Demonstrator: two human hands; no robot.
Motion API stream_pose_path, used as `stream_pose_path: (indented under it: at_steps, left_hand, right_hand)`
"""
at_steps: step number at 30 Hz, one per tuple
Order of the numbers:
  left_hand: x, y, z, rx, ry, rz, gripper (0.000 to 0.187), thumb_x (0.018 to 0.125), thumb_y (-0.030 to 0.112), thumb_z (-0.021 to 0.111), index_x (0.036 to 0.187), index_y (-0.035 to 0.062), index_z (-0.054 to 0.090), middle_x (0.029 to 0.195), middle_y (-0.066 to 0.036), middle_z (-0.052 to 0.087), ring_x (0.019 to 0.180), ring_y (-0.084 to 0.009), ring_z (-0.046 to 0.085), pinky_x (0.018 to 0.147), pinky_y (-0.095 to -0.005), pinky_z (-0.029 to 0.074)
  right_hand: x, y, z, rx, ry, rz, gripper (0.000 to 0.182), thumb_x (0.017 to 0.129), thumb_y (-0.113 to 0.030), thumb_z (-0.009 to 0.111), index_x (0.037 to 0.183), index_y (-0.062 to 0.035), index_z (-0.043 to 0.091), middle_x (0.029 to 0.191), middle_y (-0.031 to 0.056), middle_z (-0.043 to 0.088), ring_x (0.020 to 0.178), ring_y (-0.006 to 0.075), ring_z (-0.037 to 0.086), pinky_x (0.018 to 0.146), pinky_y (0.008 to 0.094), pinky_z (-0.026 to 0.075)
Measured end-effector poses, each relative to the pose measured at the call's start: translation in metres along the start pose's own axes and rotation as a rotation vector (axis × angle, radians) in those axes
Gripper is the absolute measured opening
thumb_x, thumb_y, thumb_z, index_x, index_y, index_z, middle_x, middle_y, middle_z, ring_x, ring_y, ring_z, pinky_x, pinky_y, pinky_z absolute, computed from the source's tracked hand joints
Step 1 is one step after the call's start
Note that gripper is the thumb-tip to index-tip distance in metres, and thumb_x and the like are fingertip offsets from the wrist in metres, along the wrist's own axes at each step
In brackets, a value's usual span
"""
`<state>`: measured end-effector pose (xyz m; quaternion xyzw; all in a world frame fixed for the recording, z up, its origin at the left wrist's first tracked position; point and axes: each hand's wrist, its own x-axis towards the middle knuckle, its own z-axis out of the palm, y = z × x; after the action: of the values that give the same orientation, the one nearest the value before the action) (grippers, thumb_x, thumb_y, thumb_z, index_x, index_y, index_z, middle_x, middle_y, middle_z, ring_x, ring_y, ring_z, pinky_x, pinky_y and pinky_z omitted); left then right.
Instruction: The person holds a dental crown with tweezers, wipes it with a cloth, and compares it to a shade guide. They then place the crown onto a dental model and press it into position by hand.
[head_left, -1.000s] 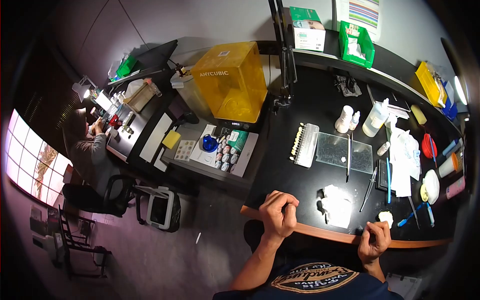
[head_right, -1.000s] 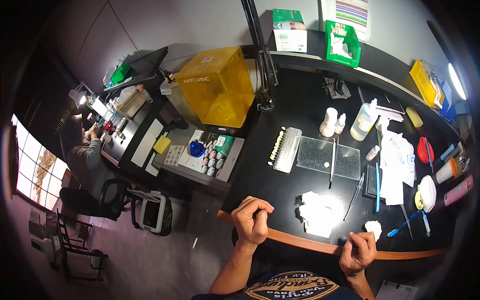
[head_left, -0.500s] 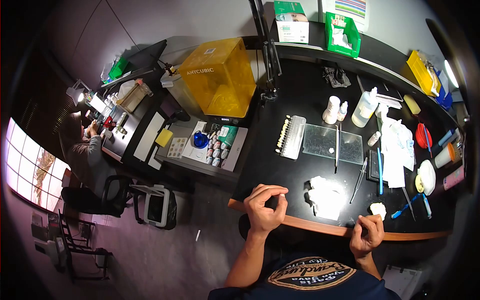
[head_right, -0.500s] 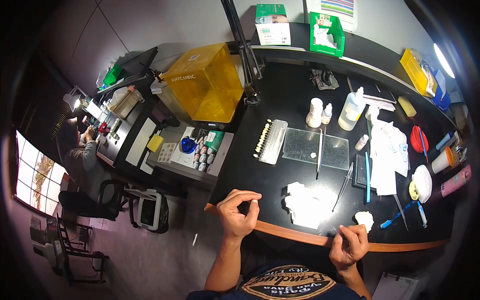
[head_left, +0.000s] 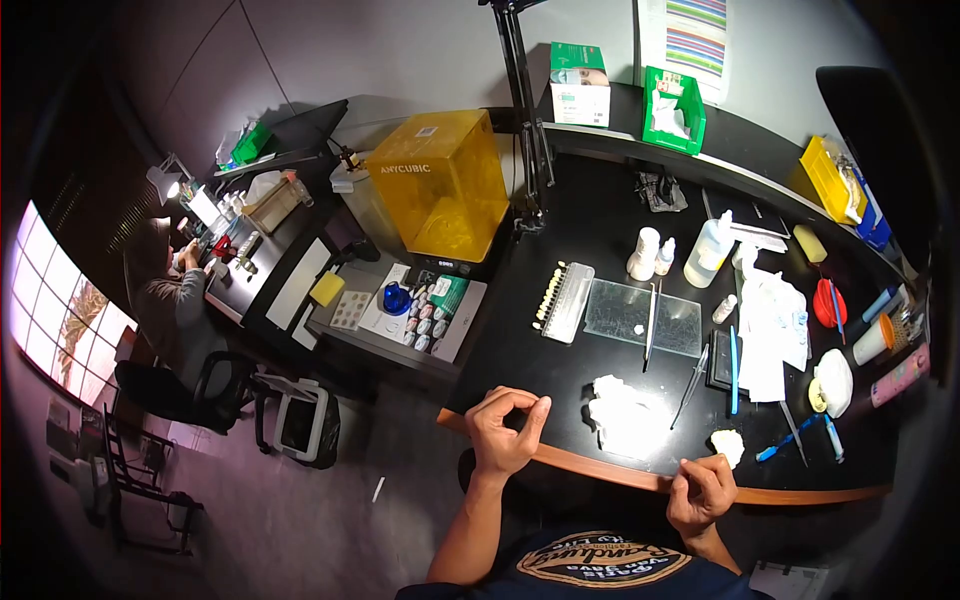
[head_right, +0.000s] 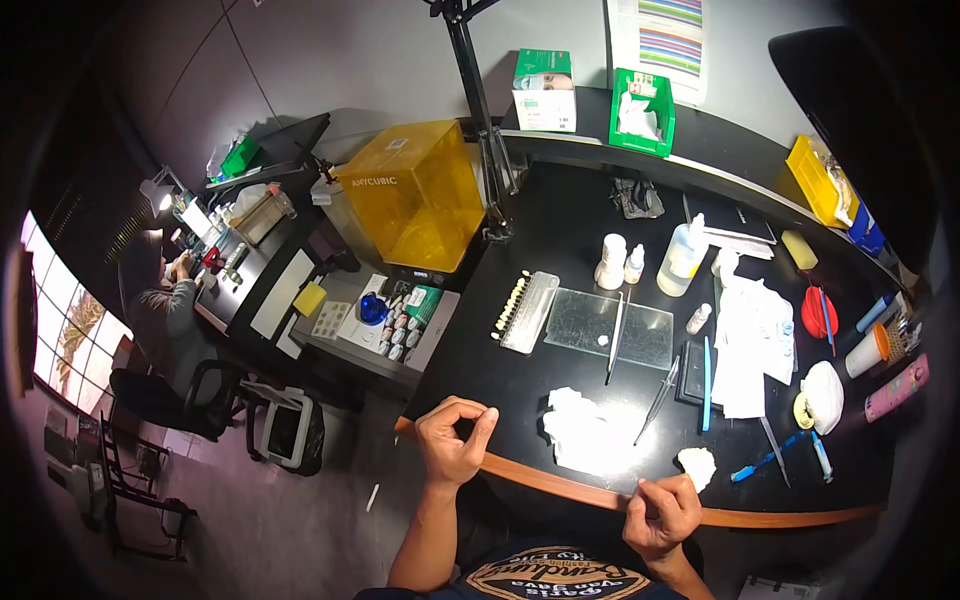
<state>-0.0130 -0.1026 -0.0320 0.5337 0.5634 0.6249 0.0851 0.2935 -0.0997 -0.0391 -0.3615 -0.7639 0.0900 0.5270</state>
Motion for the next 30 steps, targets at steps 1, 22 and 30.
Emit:
stream_pose_path:
  at_steps: [1, 22, 30]
  left_hand:
    - [0.0003, 0.0006, 0.0002, 0.005, -0.003, 0.003, 0.015, 0.084, 0.0, 0.077, 0.072, -0.0017, 0.068, 0.074, -0.008, 0.072, 0.068, -0.0178, 0.067, 0.066, -0.0295, 0.051]
    - [-0.0017, 0.0019, -0.0025, -0.026, -0.024, -0.042, 0.027, 0.097, 0.008, 0.057, 0.079, -0.004, 0.073, 0.077, -0.011, 0.073, 0.07, -0.0179, 0.066, 0.065, -0.0281, 0.05]
    - [-0.0011, 0.0032, -0.001, 0.03, -0.029, -0.014, 0.02, 0.094, 0.004, 0.063, 0.078, -0.0023, 0.073, 0.075, -0.01, 0.073, 0.069, -0.0178, 0.066, 0.065, -0.0291, 0.049]
  right_hand:
    - [-0.0009, -0.0013, 0.0011, -0.002, 0.017, 0.023, 0.021, 0.071, 0.008, 0.063, 0.09, 0.0015, 0.07, 0.076, 0.0081, 0.056, 0.063, 0.0181, 0.053, 0.056, 0.0288, 0.042]
    - [0.0, 0.0012, -0.0013, 0.03, 0.002, -0.043, 0.017, 0.076, 0.011, 0.063, 0.091, 0.0047, 0.069, 0.078, 0.0079, 0.056, 0.061, 0.0128, 0.051, 0.052, 0.0233, 0.04]
    - [0.0003, 0.0011, -0.0015, 0.013, -0.01, -0.052, 0.017, 0.076, 0.01, 0.063, 0.091, 0.0051, 0.069, 0.078, 0.0079, 0.055, 0.061, 0.0126, 0.051, 0.052, 0.0231, 0.04]
